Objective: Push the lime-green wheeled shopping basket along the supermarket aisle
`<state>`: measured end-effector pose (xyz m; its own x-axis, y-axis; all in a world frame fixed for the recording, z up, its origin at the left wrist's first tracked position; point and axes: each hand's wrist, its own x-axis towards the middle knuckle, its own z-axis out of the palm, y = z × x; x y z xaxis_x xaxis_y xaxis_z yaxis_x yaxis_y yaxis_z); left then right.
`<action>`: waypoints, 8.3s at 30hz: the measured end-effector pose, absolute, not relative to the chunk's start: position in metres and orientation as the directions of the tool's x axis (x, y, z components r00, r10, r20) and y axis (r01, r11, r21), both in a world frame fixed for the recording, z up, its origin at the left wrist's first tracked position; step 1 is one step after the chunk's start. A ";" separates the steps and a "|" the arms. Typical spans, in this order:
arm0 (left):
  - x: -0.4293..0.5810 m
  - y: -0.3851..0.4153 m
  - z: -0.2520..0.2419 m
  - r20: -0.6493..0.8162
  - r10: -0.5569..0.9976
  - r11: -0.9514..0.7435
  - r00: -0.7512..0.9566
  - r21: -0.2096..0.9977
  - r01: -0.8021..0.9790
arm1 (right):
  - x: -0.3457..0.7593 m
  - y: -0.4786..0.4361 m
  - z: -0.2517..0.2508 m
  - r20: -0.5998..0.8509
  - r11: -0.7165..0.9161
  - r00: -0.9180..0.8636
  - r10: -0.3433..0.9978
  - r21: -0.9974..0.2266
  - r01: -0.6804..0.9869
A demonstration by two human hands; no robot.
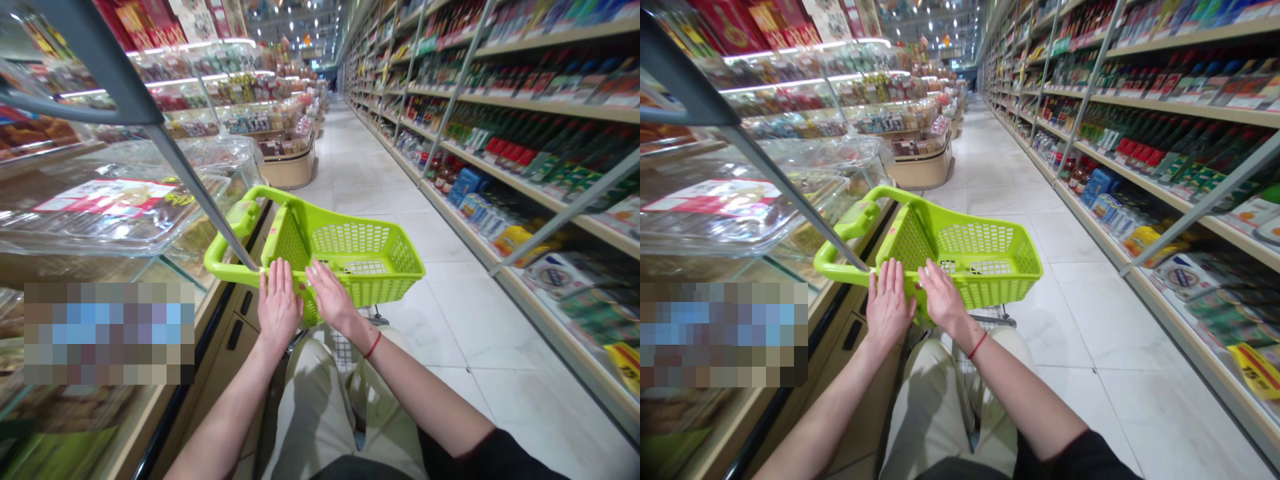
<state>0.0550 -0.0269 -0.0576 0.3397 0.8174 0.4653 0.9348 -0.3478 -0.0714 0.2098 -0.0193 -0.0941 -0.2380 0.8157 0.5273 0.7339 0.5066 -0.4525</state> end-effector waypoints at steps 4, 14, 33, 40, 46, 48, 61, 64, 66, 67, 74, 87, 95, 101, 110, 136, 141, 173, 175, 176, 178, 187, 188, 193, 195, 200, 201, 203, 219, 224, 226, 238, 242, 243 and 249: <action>0.052 -0.027 -0.058 0.479 0.813 -0.341 0.332 -0.070 0.937 | 0.183 -0.014 -0.074 0.531 0.541 -0.271 0.802 -0.455 0.708; 0.053 -0.028 -0.056 0.480 0.829 -0.306 0.286 -0.038 0.951 | 0.222 -0.025 -0.097 0.474 0.467 -0.245 0.846 -0.435 0.770; 0.040 -0.023 -0.067 0.593 0.756 -0.324 0.277 -0.027 0.946 | 0.158 -0.011 -0.050 0.542 0.576 -0.311 0.781 -0.432 0.694; 0.041 -0.026 -0.062 0.563 0.780 -0.317 0.272 -0.019 0.948 | 0.177 -0.015 -0.069 0.535 0.546 -0.281 0.797 -0.438 0.714; 0.045 -0.030 -0.057 0.537 0.800 -0.310 0.269 -0.013 0.951 | 0.217 -0.017 -0.087 0.486 0.470 -0.205 0.849 -0.519 0.714; 0.049 -0.030 -0.058 0.523 0.796 -0.344 0.306 -0.025 0.939 | 0.217 -0.015 -0.084 0.448 0.428 -0.183 0.875 -0.540 0.724; 0.058 -0.029 -0.065 0.486 0.785 -0.380 0.383 -0.111 0.918 | 0.185 -0.009 -0.064 0.477 0.417 -0.185 0.859 -0.444 0.793; 0.058 -0.028 -0.066 0.485 0.789 -0.377 0.376 -0.101 0.921 | 0.197 -0.007 -0.079 0.499 0.430 -0.181 0.847 -0.445 0.785; 0.057 -0.029 -0.066 0.481 0.792 -0.383 0.376 -0.088 0.919 | 0.211 -0.008 -0.090 0.503 0.425 -0.171 0.847 -0.448 0.787; 0.057 -0.029 -0.066 0.478 0.794 -0.386 0.375 -0.081 0.919 | 0.220 -0.010 -0.096 0.506 0.418 -0.161 0.847 -0.448 0.790; 0.064 -0.032 -0.062 0.465 0.809 -0.387 0.360 -0.040 0.921 | 0.252 -0.018 -0.104 0.457 0.309 -0.081 0.886 -0.450 0.838; 0.079 -0.031 -0.073 0.422 0.787 -0.454 0.450 -0.099 0.886 | 0.210 -0.016 -0.084 0.483 0.377 -0.125 0.866 -0.468 0.799; 0.078 -0.032 -0.072 0.423 0.789 -0.458 0.446 -0.080 0.885 | 0.269 -0.029 -0.115 0.516 0.299 -0.015 0.856 -0.471 0.830; 0.088 -0.034 -0.072 0.425 0.776 -0.490 0.467 -0.061 0.870 | 0.271 -0.030 -0.109 0.456 0.211 0.039 0.889 -0.484 0.849; 0.108 -0.031 -0.084 0.369 0.759 -0.564 0.536 -0.039 0.825 | 0.253 -0.024 -0.105 0.514 0.340 -0.080 0.854 -0.435 0.833; 0.108 -0.032 -0.088 0.368 0.760 -0.554 0.535 -0.063 0.830 | 0.279 -0.025 -0.125 0.565 0.274 -0.010 0.825 -0.384 0.882; 0.108 -0.031 -0.088 0.356 0.771 -0.547 0.528 -0.055 0.836 | 0.317 -0.031 -0.143 0.563 0.270 -0.025 0.826 -0.357 0.894; 0.180 -0.017 -0.108 0.216 0.624 -0.752 0.751 -0.092 0.652 | 0.364 -0.038 -0.158 0.610 0.243 0.013 0.793 -0.335 0.910; 0.178 -0.017 -0.108 0.222 0.623 -0.754 0.750 -0.082 0.651 | 0.376 -0.041 -0.159 0.596 0.197 0.055 0.801 -0.351 0.915; 0.178 -0.017 -0.108 0.223 0.625 -0.754 0.748 -0.075 0.653 | 0.383 -0.042 -0.160 0.586 0.172 0.078 0.807 -0.359 0.917; 0.178 -0.017 -0.108 0.226 0.628 -0.754 0.744 -0.059 0.654 | 0.399 -0.046 -0.162 0.565 0.119 0.131 0.815 -0.384 0.916; 0.179 -0.022 -0.105 0.226 0.643 -0.747 0.732 -0.026 0.664 | 0.391 -0.044 -0.155 0.523 -0.028 0.275 0.807 -0.431 0.902; 0.180 -0.023 -0.103 0.221 0.647 -0.745 0.730 -0.024 0.667 | 0.380 -0.042 -0.153 0.526 0.004 0.242 0.815 -0.423 0.906; 0.180 -0.024 -0.100 0.196 0.651 -0.743 0.733 -0.032 0.669 | 0.341 -0.033 -0.144 0.551 0.238 -0.006 0.835 -0.351 0.906; 0.180 -0.024 -0.100 0.186 0.652 -0.743 0.735 -0.041 0.668 | 0.338 -0.033 -0.145 0.568 0.277 -0.037 0.822 -0.343 0.898; 0.179 -0.023 -0.101 0.180 0.647 -0.745 0.741 -0.054 0.664 | 0.359 -0.040 -0.155 0.597 0.294 -0.010 0.803 -0.381 0.876; 0.179 -0.023 -0.101 0.182 0.646 -0.746 0.741 -0.052 0.664 | 0.366 -0.041 -0.158 0.598 0.281 0.011 0.801 -0.393 0.875; 0.178 -0.023 -0.101 0.185 0.644 -0.749 0.742 -0.046 0.661 | 0.381 -0.044 -0.162 0.598 0.247 0.055 0.800 -0.411 0.878; 0.163 -0.029 -0.105 0.229 0.749 -0.628 0.621 -0.051 0.776 | 0.465 -0.050 -0.179 0.578 0.032 0.256 0.775 -0.441 0.897; 0.149 -0.030 -0.112 0.260 0.776 -0.579 0.574 -0.065 0.813 | 0.468 -0.051 -0.180 0.588 0.033 0.247 0.770 -0.424 0.905; 0.148 -0.027 -0.112 0.239 0.772 -0.592 0.589 -0.067 0.803 | 0.466 -0.052 -0.179 0.590 0.034 0.247 0.769 -0.423 0.906; 0.151 -0.011 -0.108 0.240 0.724 -0.649 0.646 -0.077 0.757 | 0.472 -0.060 -0.173 0.597 0.028 0.225 0.770 -0.385 0.923; 0.160 -0.002 -0.108 0.220 0.708 -0.674 0.671 -0.074 0.735 | 0.483 -0.062 -0.175 0.601 0.020 0.226 0.767 -0.374 0.927; 0.163 0.000 -0.107 0.213 0.701 -0.683 0.680 -0.072 0.727 | 0.485 -0.063 -0.175 0.604 0.013 0.231 0.763 -0.372 0.928; 0.170 0.017 -0.100 0.209 0.650 -0.732 0.731 -0.087 0.676 | 0.489 -0.076 -0.176 0.618 -0.004 0.234 0.750 -0.350 0.937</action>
